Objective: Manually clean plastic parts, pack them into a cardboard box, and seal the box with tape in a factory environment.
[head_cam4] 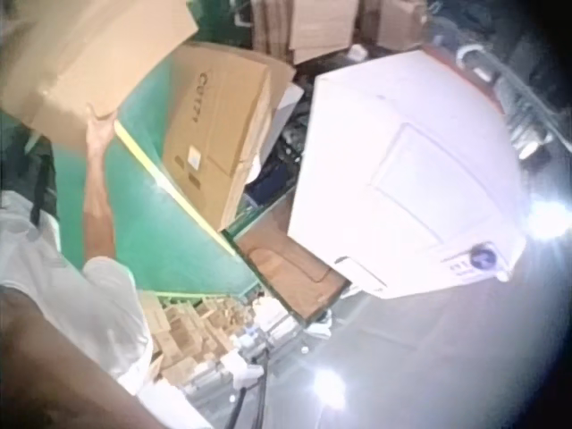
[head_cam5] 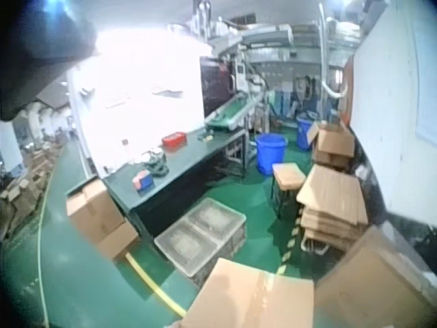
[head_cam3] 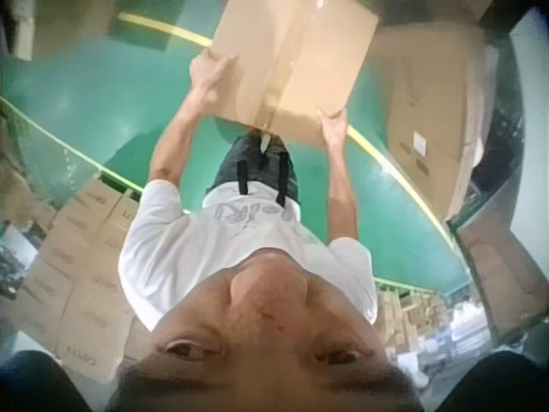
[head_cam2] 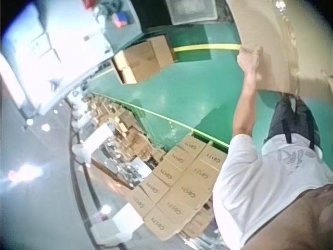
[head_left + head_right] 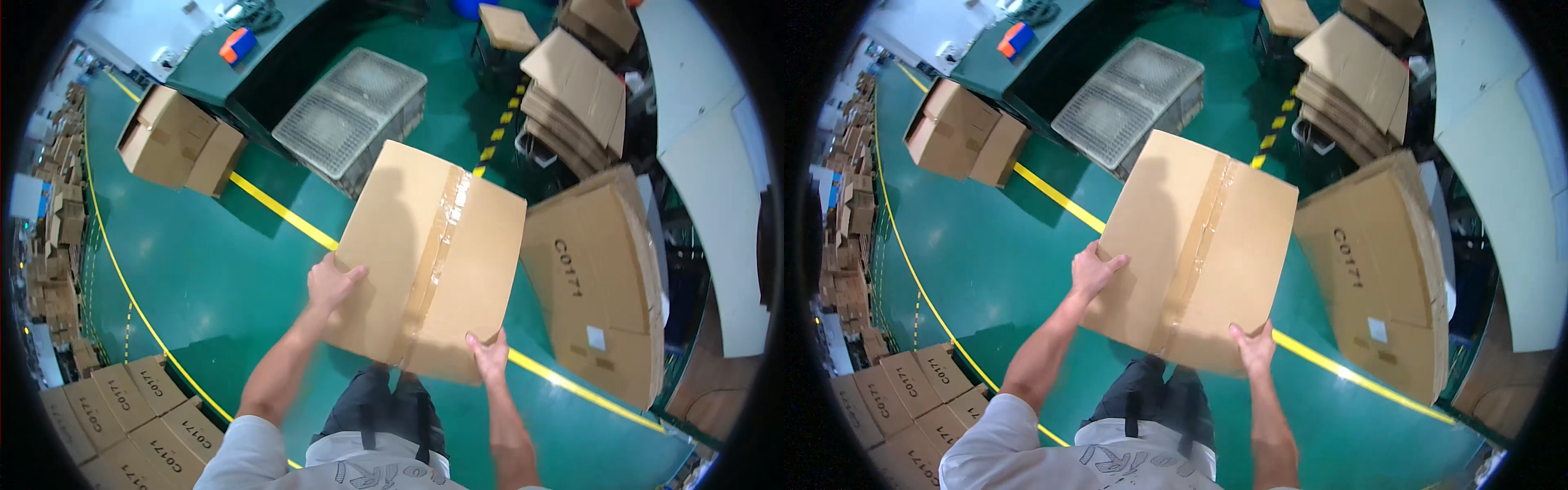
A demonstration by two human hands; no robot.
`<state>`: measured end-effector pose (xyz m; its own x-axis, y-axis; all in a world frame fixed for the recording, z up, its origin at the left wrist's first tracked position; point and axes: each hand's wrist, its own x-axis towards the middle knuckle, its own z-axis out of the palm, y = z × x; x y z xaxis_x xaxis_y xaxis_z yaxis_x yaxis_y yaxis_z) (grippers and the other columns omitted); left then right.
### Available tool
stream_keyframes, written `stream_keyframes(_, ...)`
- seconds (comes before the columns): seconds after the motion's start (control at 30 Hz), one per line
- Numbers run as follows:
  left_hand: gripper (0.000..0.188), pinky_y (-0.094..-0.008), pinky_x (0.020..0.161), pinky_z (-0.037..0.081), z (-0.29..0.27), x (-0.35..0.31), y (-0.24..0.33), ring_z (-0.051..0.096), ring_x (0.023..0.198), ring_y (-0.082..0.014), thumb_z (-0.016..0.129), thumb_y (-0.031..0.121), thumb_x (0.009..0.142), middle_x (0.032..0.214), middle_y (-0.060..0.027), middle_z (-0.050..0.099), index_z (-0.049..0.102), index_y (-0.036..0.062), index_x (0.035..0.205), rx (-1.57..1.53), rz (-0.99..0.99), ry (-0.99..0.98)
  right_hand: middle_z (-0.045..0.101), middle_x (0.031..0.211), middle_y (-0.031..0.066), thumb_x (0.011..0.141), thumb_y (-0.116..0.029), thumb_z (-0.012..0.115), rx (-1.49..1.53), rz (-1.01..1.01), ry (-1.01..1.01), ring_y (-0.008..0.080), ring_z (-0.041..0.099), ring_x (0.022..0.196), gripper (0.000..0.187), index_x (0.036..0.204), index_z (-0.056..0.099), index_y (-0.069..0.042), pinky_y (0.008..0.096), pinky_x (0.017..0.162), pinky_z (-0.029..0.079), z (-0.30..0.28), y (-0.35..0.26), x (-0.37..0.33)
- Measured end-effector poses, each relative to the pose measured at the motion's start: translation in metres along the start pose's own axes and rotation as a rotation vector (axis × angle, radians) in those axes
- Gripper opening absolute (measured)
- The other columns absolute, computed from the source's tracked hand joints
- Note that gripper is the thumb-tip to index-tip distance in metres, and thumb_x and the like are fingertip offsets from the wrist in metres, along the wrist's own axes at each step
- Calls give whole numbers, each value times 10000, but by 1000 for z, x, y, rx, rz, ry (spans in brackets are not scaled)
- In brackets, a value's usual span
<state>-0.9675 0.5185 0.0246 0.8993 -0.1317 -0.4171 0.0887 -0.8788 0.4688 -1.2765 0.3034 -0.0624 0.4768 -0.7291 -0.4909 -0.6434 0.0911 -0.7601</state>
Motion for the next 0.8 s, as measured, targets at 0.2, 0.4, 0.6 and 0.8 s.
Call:
stream_keyframes(0.2,531,-401,781,512,-167,0,80,653,830,-345,731,379,660,880,-203,670,618,5,1020,15,247,185,637,1064,165,721,-185,778,200,-245,6,225,616,966,603,1200,471,13,334,864,474,9,-173,-36)
stream_keyframes(0.4,597,-415,864,471,-294,106,106,614,975,-346,725,399,671,1002,-220,646,597,12,1107,0,322,434,648,1027,180,752,-234,745,138,-470,10,255,635,941,709,1295,380,40,341,828,486,76,-327,-3)
stream_keyframes(0.6,604,-422,884,445,-353,267,111,571,1040,-355,661,433,737,1102,-208,606,546,31,1172,50,339,432,632,1033,212,770,-290,727,31,-526,-1,291,629,923,800,1359,295,37,392,817,483,194,-398,69)
stream_keyframes(0.8,554,-526,1087,154,-301,398,59,265,1316,-364,545,312,855,1418,-231,296,428,97,1351,255,312,647,595,1064,177,778,-192,717,3,-57,-408,257,629,872,683,1302,342,34,364,728,536,285,-435,121)
